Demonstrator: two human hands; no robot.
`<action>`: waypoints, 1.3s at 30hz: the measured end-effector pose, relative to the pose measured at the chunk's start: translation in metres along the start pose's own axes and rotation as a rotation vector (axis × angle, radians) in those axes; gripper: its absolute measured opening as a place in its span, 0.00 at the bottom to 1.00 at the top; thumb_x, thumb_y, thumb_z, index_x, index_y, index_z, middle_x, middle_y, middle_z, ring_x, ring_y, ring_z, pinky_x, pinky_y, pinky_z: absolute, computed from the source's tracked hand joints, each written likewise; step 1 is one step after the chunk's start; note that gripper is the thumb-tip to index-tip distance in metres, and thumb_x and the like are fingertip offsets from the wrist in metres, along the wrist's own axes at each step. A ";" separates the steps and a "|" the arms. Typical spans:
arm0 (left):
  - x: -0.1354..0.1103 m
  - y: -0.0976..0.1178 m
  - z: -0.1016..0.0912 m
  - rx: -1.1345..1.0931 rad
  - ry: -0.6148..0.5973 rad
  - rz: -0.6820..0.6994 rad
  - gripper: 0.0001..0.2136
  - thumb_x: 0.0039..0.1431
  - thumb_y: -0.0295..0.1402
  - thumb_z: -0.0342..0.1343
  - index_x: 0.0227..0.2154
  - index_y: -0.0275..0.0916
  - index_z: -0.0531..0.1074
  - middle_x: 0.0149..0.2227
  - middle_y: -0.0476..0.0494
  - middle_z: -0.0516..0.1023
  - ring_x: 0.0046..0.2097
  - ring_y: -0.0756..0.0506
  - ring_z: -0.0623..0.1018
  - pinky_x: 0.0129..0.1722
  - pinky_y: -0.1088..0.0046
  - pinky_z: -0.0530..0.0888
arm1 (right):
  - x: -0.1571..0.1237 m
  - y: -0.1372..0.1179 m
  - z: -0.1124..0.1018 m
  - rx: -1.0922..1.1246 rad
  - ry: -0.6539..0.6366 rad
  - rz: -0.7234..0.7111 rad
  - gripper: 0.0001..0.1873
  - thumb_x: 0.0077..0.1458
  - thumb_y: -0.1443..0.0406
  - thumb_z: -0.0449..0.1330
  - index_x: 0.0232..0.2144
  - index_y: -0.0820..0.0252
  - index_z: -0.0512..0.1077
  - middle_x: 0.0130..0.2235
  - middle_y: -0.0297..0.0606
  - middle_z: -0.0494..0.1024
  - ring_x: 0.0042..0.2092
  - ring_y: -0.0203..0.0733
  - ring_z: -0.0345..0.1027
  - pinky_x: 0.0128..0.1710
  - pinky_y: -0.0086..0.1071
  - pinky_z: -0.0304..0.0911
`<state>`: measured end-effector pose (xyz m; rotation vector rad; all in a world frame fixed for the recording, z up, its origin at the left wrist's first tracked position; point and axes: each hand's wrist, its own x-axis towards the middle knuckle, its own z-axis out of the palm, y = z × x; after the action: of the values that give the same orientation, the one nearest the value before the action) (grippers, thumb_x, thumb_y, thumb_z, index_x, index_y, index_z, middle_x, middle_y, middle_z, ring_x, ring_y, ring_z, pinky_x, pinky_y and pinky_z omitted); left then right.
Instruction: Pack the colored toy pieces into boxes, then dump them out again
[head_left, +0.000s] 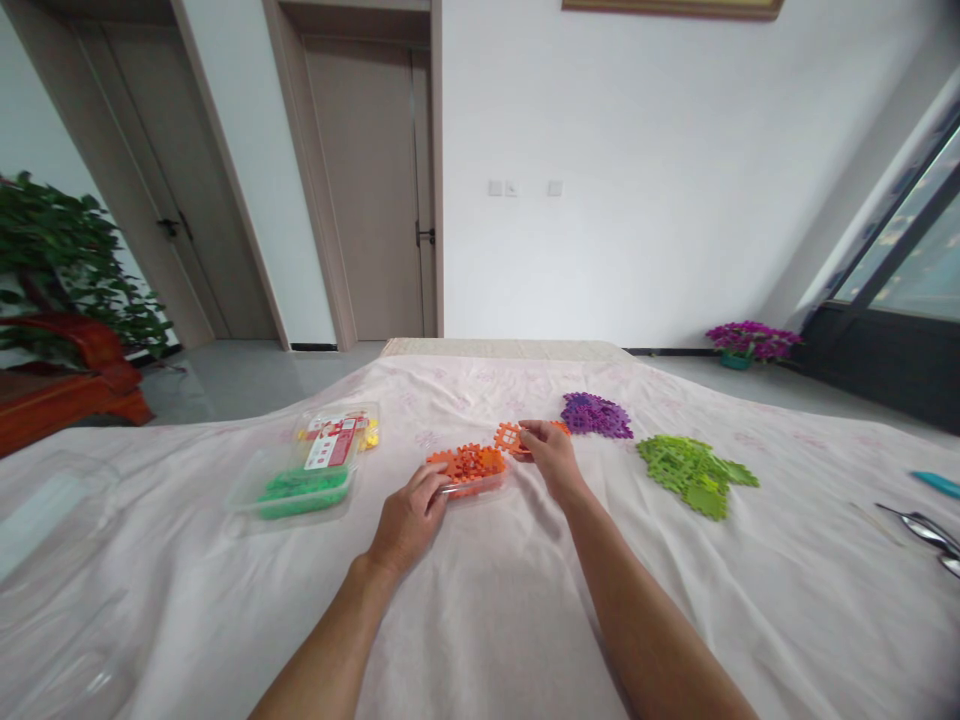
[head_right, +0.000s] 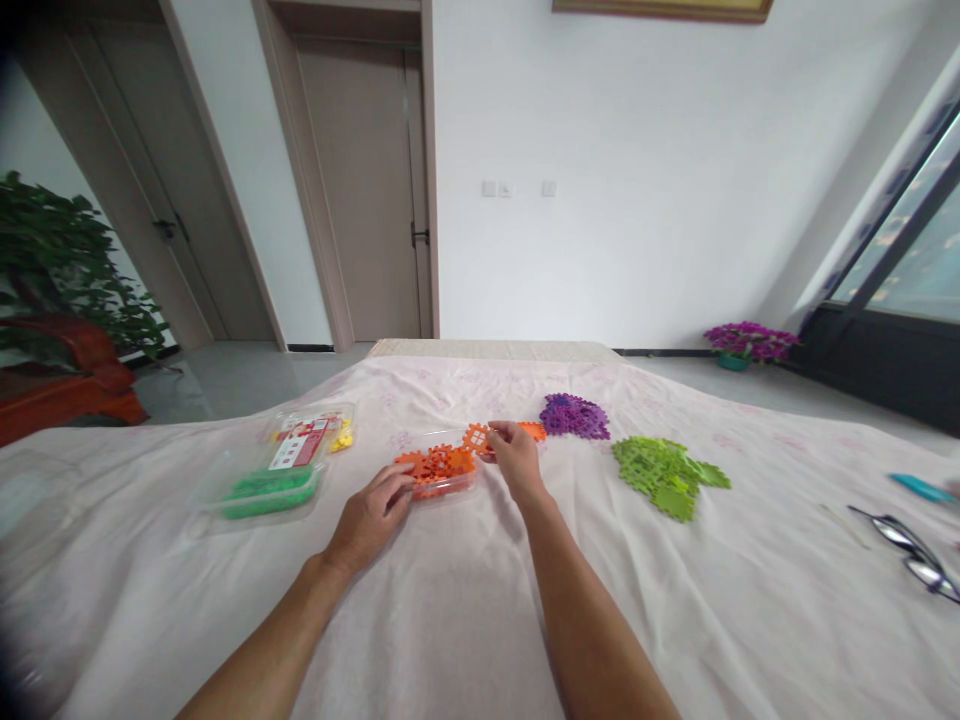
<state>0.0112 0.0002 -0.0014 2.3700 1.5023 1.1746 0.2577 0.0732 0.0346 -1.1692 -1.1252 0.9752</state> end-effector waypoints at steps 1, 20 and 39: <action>0.000 0.000 0.000 0.004 0.001 -0.001 0.12 0.61 0.26 0.51 0.43 0.45 0.74 0.55 0.47 0.75 0.53 0.45 0.77 0.52 0.67 0.76 | -0.003 -0.001 0.006 0.009 -0.016 -0.003 0.18 0.47 0.60 0.64 0.40 0.64 0.74 0.30 0.36 0.77 0.29 0.37 0.73 0.30 0.33 0.75; -0.001 0.004 -0.002 0.056 0.056 -0.054 0.10 0.62 0.28 0.51 0.43 0.45 0.74 0.53 0.46 0.74 0.46 0.46 0.79 0.46 0.71 0.77 | -0.019 0.000 0.033 -0.627 -0.260 -0.412 0.21 0.52 0.73 0.54 0.47 0.59 0.77 0.47 0.41 0.80 0.47 0.43 0.75 0.50 0.36 0.69; -0.001 -0.003 0.004 0.053 0.024 -0.023 0.13 0.61 0.27 0.51 0.46 0.47 0.73 0.55 0.47 0.74 0.51 0.46 0.78 0.52 0.68 0.76 | -0.033 -0.009 0.040 -0.883 -0.428 -0.729 0.14 0.62 0.69 0.54 0.35 0.54 0.80 0.50 0.39 0.79 0.55 0.45 0.68 0.58 0.43 0.60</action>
<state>0.0113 0.0026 -0.0064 2.3733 1.5828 1.1771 0.2127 0.0467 0.0398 -1.0623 -2.2556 0.1135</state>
